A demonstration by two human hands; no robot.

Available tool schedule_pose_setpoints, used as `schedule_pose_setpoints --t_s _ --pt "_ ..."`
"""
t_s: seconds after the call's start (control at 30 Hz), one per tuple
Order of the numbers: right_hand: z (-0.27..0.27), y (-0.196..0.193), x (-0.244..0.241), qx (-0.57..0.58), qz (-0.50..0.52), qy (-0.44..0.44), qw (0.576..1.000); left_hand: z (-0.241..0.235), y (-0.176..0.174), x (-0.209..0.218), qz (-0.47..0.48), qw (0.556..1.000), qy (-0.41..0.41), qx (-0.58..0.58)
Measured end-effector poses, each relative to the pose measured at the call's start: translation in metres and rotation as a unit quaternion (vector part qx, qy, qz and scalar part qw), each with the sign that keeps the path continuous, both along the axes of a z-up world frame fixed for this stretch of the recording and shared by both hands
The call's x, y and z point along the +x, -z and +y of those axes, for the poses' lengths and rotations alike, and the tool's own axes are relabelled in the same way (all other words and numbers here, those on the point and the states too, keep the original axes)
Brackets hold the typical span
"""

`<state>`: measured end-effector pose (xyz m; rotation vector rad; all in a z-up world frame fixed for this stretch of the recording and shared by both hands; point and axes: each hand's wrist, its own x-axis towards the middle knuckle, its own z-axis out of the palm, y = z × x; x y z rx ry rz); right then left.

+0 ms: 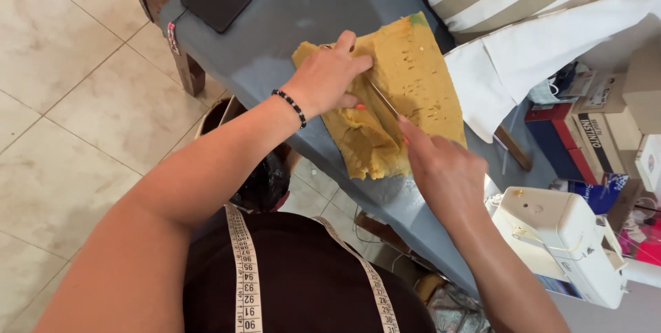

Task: Cutting large blocks of yellow foam into smaller pieces using a hand knife on a workbench.

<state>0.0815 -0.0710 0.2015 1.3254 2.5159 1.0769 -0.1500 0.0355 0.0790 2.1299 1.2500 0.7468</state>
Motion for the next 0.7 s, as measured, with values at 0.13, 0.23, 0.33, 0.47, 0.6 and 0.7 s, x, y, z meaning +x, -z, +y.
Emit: schedule_pose_setpoints --t_s 0.13,0.23,0.33,0.47,0.6,0.7 --pt "0.031 0.027 -0.023 -0.034 -0.016 -0.011 0.999 -0.001 0.002 0.001 0.003 1.000 0.005 0.000" --pt "0.063 0.072 -0.028 -0.076 0.004 -0.007 0.997 -0.005 0.000 0.008 0.024 0.999 -0.024 0.041" --pt "0.088 0.089 -0.034 -0.090 -0.017 -0.016 0.996 -0.004 0.000 0.002 0.014 1.000 -0.026 0.009" --pt "0.048 0.016 -0.037 -0.206 -0.006 0.029 0.978 -0.001 0.000 0.003 0.029 0.999 -0.030 0.012" --pt "0.053 0.040 -0.027 -0.115 -0.043 0.002 0.992 0.008 0.024 0.016 0.035 0.999 -0.020 0.028" --pt "0.074 0.063 -0.029 -0.087 -0.026 -0.017 0.996 0.012 0.027 0.017 0.065 0.995 -0.032 0.068"
